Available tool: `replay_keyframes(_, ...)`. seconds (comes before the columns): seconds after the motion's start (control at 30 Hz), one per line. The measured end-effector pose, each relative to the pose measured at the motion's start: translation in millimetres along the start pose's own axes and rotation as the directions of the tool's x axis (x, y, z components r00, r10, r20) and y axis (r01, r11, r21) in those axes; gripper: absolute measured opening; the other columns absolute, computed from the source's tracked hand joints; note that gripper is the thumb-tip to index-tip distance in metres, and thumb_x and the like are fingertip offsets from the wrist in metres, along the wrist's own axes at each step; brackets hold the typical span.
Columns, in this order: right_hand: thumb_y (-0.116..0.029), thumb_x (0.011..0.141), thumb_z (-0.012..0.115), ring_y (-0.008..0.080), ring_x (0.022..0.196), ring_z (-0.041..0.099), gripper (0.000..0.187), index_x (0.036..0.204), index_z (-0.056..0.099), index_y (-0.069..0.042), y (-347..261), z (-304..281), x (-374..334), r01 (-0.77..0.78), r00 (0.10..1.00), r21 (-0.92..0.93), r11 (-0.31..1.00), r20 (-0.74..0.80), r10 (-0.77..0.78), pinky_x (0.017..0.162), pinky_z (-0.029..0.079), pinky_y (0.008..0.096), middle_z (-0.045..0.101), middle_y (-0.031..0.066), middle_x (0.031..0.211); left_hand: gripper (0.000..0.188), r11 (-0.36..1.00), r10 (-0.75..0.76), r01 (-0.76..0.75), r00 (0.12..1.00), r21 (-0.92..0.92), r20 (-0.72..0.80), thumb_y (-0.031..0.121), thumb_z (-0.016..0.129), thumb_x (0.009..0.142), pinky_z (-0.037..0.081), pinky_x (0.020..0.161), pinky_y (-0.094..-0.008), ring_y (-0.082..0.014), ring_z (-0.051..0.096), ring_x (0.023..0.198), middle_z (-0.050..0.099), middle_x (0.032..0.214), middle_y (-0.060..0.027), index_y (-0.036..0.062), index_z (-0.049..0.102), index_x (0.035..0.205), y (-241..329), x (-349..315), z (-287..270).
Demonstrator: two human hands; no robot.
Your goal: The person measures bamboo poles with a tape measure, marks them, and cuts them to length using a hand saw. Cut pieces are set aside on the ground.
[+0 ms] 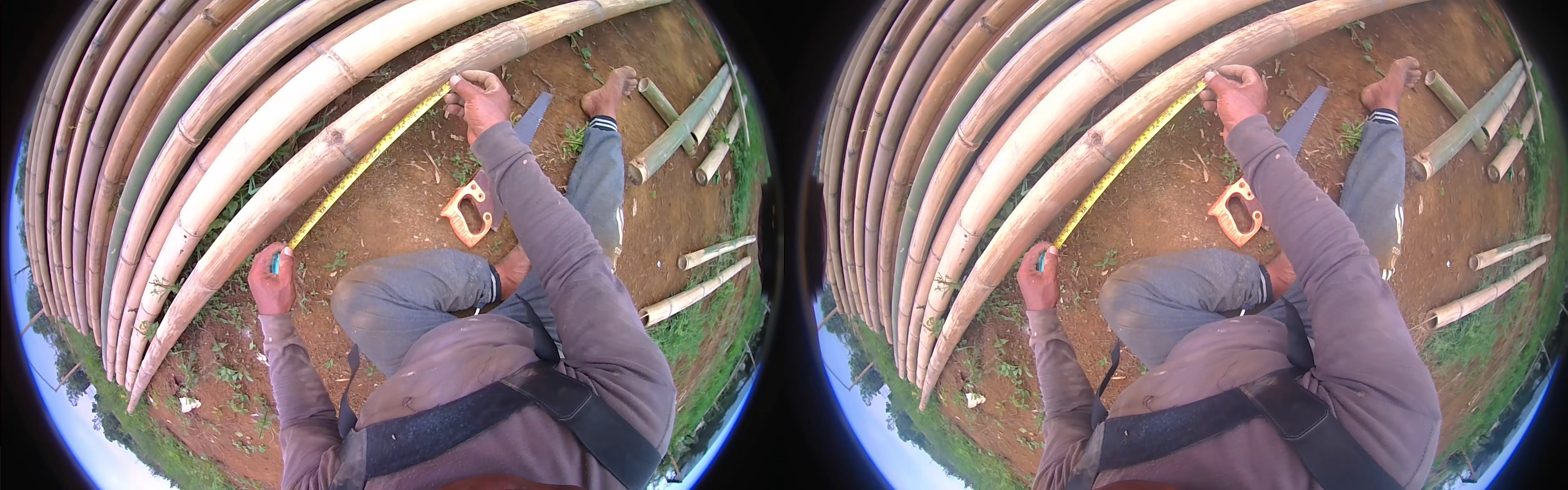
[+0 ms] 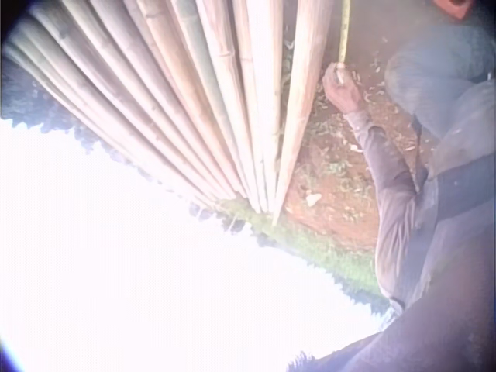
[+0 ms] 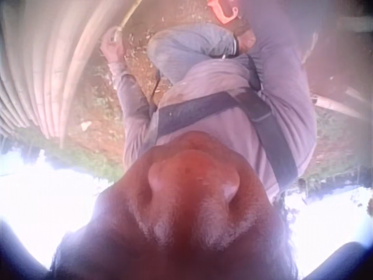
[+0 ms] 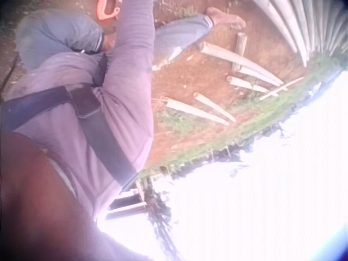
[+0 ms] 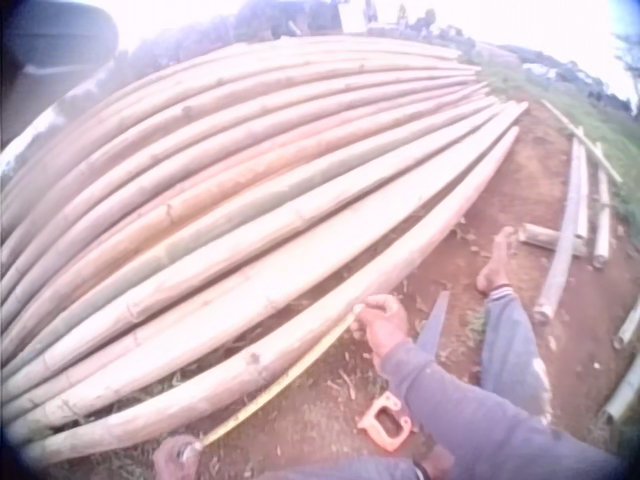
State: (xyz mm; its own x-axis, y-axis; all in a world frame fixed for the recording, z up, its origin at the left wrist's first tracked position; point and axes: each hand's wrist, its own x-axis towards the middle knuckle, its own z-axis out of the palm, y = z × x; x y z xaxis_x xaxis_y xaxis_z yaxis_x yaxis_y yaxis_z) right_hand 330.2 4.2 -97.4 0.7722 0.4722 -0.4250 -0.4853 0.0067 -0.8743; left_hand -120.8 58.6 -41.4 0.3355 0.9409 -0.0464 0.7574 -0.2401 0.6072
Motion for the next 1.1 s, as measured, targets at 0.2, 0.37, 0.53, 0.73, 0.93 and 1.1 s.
replay_keyframes(0.2,-0.014,0.096,0.076,0.0148,0.071,0.069,0.021,0.108,0.068,0.001,0,3,30,0.026,0.998,-0.145,0.989,-0.052,-0.034,0.059,0.059,0.0286,0.072,0.0078,0.091,0.018,0.997,-0.023,0.026,0.999,0.067,-0.037,0.019,0.074,0.096,0.055,0.084,-0.0374,-0.0274,0.074,0.09,0.077,0.098,-0.016,0.0032,0.077,0.104,19,26,7)
replay_keyframes(0.37,-0.016,0.089,0.08,0.0169,0.068,0.07,0.022,0.1,0.072,0.001,0,0,41,0.043,0.996,-0.266,0.963,-0.067,-0.063,0.057,0.058,0.0311,0.073,0.0115,0.087,0.021,0.989,-0.004,0.009,0.999,0.149,-0.033,0.023,0.074,0.097,0.056,0.084,-0.039,-0.0303,0.075,0.09,0.078,0.097,-0.0161,0.0042,0.077,0.104,37,37,-1)
replay_keyframes(0.53,-0.016,0.086,0.083,0.016,0.063,0.067,0.021,0.093,0.072,0.001,-1,2,49,0.064,0.992,-0.329,0.942,-0.078,-0.095,0.053,0.054,0.0297,0.072,0.0097,0.079,0.024,0.985,-0.006,0.014,0.999,0.174,-0.045,0.027,0.074,0.096,0.056,0.085,-0.0416,-0.0337,0.075,0.093,0.078,0.1,-0.017,0.0056,0.078,0.106,26,40,1)
replay_keyframes(0.73,-0.016,0.087,0.084,0.0138,0.06,0.064,0.022,0.093,0.07,0.0,-2,3,56,0.058,0.994,-0.391,0.919,-0.067,-0.091,0.051,0.05,0.028,0.07,0.007,0.077,0.024,0.991,-0.061,0.065,0.997,0.117,-0.044,0.028,0.073,0.096,0.056,0.085,-0.0407,-0.0326,0.075,0.092,0.078,0.099,-0.0169,0.0063,0.079,0.104,20,42,5)
replay_keyframes(0.93,-0.017,0.086,0.085,0.0145,0.063,0.065,0.024,0.096,0.07,-0.001,2,-7,68,0.057,0.994,-0.376,0.925,-0.065,-0.087,0.052,0.051,0.0277,0.069,0.0071,0.081,0.025,0.986,-0.095,0.108,0.99,0.127,-0.099,0.032,0.076,0.093,0.056,0.08,-0.0397,-0.0341,0.074,0.086,0.075,0.09,-0.0162,0.0103,0.078,0.105,-5,32,-34)
replay_keyframes(1.1,-0.018,0.087,0.087,0.0142,0.06,0.065,0.028,0.098,0.067,-0.002,8,-25,100,0.061,0.997,-0.395,0.917,-0.018,-0.074,0.046,0.048,0.0257,0.07,0.0085,0.082,0.027,0.953,-0.267,0.285,0.951,0.099,-0.157,0.03,0.077,0.094,0.054,0.089,-0.0365,-0.0233,0.071,0.098,0.075,0.105,-0.0116,0.009,0.077,0.11,-118,3,-157)
